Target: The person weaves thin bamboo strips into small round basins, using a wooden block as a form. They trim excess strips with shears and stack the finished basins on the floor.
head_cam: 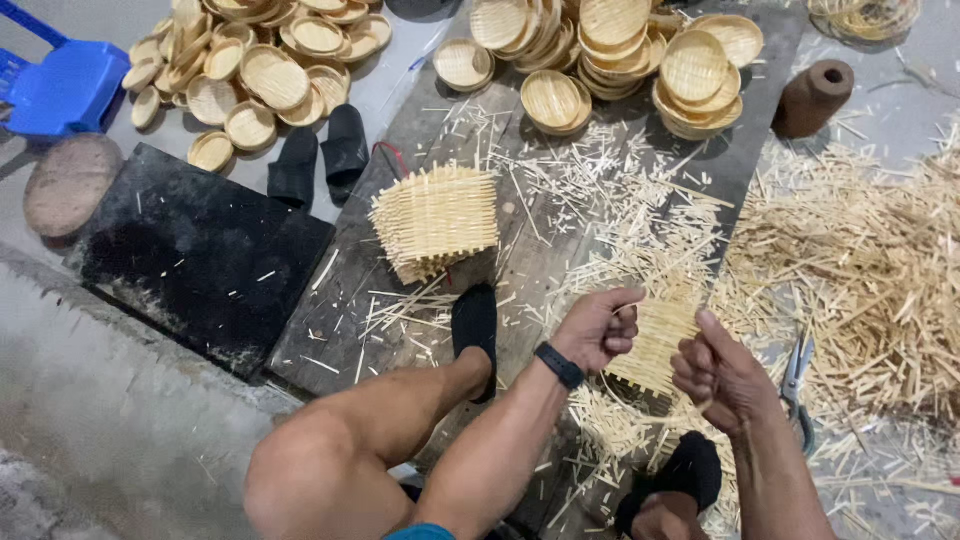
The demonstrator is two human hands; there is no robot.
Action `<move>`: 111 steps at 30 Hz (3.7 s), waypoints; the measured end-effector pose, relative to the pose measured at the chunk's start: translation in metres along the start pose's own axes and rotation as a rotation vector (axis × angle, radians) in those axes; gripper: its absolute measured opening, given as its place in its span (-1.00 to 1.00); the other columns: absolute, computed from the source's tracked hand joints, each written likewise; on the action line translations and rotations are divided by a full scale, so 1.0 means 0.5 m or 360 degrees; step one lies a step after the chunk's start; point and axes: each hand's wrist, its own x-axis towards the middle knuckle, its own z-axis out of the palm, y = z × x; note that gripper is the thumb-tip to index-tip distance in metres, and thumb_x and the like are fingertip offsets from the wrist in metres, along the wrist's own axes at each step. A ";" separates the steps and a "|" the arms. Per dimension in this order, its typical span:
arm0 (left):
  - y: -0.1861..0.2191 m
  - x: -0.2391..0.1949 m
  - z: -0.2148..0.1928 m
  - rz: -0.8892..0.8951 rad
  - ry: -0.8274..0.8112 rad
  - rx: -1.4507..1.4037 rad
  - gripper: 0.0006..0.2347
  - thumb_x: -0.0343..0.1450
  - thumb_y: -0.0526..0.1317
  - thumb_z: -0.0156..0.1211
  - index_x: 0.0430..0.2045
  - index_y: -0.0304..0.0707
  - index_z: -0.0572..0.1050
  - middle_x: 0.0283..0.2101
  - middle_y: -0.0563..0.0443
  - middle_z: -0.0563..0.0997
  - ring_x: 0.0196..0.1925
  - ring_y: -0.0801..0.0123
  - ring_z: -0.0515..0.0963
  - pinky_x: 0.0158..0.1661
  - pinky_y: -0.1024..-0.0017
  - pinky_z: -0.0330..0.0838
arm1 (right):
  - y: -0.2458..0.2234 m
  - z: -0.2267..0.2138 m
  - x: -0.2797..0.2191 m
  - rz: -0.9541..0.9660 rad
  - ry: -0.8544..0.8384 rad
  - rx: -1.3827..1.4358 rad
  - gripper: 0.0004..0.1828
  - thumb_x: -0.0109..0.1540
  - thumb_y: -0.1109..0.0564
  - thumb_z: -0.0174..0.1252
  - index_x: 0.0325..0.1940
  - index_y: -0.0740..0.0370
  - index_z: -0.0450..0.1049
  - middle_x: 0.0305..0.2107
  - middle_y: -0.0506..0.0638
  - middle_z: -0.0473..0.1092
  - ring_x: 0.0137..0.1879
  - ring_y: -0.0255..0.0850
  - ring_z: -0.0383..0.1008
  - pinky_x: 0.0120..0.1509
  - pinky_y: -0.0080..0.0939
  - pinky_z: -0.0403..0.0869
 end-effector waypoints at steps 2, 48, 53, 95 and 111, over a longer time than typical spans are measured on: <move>0.021 -0.019 0.018 0.0001 -0.0092 0.0032 -0.75 0.49 -0.04 0.23 -0.45 -0.17 0.39 -0.66 0.23 0.31 -0.66 0.57 0.23 -0.63 0.59 0.14 | -0.011 0.015 -0.006 -0.0128 0.0039 0.0108 -0.38 0.39 -0.22 0.08 -0.67 0.07 0.17 -0.74 -0.19 0.02 -0.60 -0.37 0.00 -0.60 -0.38 0.07; -0.084 0.138 -0.200 0.0668 0.0882 0.2347 -0.86 0.24 -0.24 0.42 -0.42 -0.25 0.69 -0.43 -0.16 0.70 -0.39 0.16 0.71 -0.26 0.32 0.56 | 0.141 -0.155 0.123 -0.0521 0.1209 -0.1661 -0.83 0.16 0.12 0.35 -0.21 0.22 0.68 -0.44 0.11 0.58 -0.34 -0.13 0.60 -0.13 -0.18 0.52; -0.079 0.154 -0.206 0.0589 0.0866 0.2365 -0.86 0.19 -0.25 0.45 -0.47 -0.26 0.69 -0.44 -0.14 0.70 -0.39 0.19 0.71 -0.26 0.33 0.57 | 0.148 -0.166 0.130 -0.0531 0.1227 -0.1614 -0.80 0.09 0.15 0.38 -0.23 0.24 0.67 -0.43 0.10 0.58 -0.34 -0.14 0.62 -0.15 -0.18 0.54; -0.070 0.299 -0.165 0.1599 0.0064 0.3133 -0.85 0.19 -0.16 0.31 -0.46 -0.02 0.73 -0.20 -0.02 0.72 0.00 -0.01 0.65 -0.03 0.22 0.50 | 0.245 -0.166 0.129 0.0276 0.1322 -0.1573 -0.44 0.40 -0.25 0.13 -0.24 0.33 0.66 -0.45 0.11 0.55 -0.36 -0.23 0.49 -0.26 -0.21 0.38; -0.121 0.290 -0.171 0.0520 0.0171 0.1778 -0.79 0.40 -0.12 0.32 -0.20 -0.19 0.68 -0.24 -0.04 0.75 -0.19 0.41 0.74 -0.12 0.48 0.59 | 0.443 -0.124 0.178 0.0229 0.1128 0.0003 -0.59 0.33 -0.13 0.20 -0.37 0.22 0.35 -0.67 -0.07 0.24 -0.65 -0.26 0.18 -0.62 -0.18 0.16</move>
